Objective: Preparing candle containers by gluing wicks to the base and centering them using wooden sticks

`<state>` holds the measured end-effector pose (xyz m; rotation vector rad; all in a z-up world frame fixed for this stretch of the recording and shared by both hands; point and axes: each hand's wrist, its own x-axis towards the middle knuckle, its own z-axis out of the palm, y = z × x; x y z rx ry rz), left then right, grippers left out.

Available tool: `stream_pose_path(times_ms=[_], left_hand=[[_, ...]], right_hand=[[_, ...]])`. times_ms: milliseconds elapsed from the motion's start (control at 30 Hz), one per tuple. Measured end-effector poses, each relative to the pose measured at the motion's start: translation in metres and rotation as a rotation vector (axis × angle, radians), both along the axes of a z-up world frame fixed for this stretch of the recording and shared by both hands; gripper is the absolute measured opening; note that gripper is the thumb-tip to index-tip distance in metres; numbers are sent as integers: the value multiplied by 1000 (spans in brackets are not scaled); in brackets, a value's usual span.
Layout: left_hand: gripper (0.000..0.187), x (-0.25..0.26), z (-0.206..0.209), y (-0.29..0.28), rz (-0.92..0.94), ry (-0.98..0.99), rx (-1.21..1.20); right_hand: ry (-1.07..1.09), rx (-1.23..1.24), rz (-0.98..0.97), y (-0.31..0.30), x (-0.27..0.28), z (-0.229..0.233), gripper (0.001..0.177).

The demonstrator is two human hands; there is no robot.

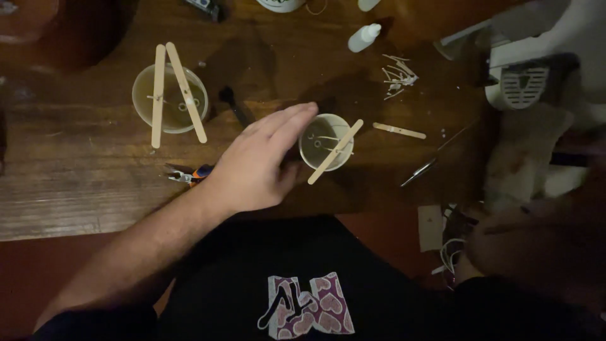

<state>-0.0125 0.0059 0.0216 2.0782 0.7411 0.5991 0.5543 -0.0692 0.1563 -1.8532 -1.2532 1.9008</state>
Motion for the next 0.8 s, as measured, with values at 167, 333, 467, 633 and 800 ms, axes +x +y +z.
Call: stream_pose_path(times_ms=[167,333,467,633,800], left_hand=[[82,-15,9,-8,60,-45,23],[61,-19,13,-14,131,-51,103],[46,-15,18,-18,166,-89,151],[38,-16,14,-23,192,-70,187],[27,-14,19,-25,259,-70,178]], right_hand=[[-801,386,292,-18,-272,-40,25],[-969,407,239,-34,-309,-139,42],[-998,655,130,-32,-327,-170,41],[-1099,868,84,-29,-287,-158,34],[-1208,1033,219,-20,-227,-146,36]])
